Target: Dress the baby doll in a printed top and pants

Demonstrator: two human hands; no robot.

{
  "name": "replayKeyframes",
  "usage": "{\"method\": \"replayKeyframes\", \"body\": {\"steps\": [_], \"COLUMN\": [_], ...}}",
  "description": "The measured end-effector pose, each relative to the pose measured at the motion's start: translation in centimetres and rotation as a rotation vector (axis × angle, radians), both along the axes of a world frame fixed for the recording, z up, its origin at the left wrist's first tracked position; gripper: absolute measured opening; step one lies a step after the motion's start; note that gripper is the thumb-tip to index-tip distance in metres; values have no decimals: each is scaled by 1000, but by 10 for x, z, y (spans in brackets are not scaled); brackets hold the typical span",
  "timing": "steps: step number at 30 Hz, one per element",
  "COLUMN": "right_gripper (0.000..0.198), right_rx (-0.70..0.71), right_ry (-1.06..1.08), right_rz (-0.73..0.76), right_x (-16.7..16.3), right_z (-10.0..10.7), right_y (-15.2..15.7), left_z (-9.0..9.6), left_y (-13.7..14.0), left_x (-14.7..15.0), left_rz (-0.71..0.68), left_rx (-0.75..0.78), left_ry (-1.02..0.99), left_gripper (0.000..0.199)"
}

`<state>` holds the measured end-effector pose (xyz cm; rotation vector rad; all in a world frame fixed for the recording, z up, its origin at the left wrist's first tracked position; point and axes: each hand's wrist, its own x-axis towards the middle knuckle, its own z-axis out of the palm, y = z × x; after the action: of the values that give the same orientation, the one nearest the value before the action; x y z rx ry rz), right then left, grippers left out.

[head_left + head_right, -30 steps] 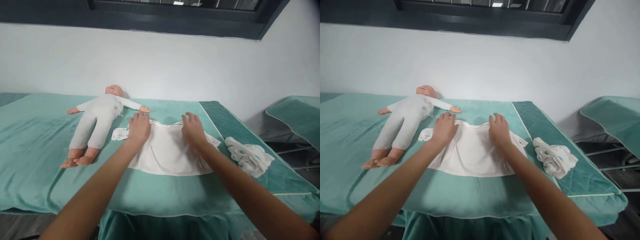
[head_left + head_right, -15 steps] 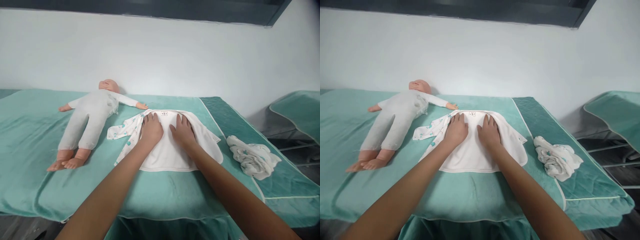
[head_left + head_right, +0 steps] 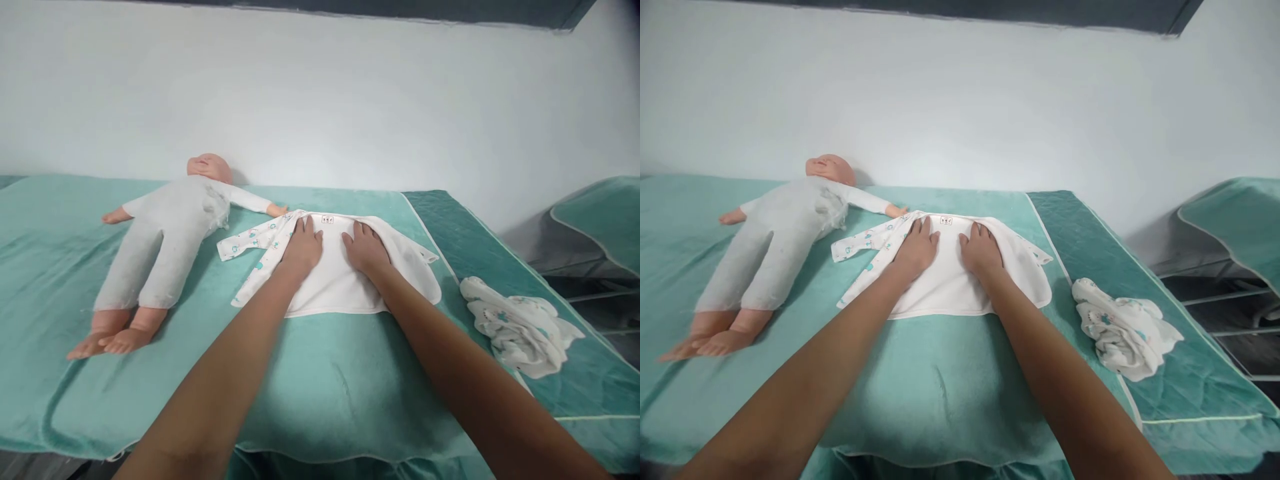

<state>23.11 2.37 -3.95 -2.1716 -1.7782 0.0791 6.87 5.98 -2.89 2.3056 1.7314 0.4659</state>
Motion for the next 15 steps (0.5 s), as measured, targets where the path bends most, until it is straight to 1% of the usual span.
{"method": "replayKeyframes", "body": {"steps": [4,7,9,15], "right_gripper": [63,64,66,67], "right_rx": [-55,-84,-97,-89], "right_ry": [-24,-42,-54,-115], "right_rz": [6,18,41,154], "right_x": [-6,-8,-6,4], "right_z": [5,9,9,4], "right_y": [-3,-13,-24,-67], "left_z": [4,6,6,1], "left_y": [-5,-16,-27,-72], "left_x": [1,-1,-3,-10], "left_rz": [-3,2,1,-21], "left_rx": [-43,-68,-54,55], "left_ry": [28,77,121,228], "left_gripper": [64,68,70,70]}}
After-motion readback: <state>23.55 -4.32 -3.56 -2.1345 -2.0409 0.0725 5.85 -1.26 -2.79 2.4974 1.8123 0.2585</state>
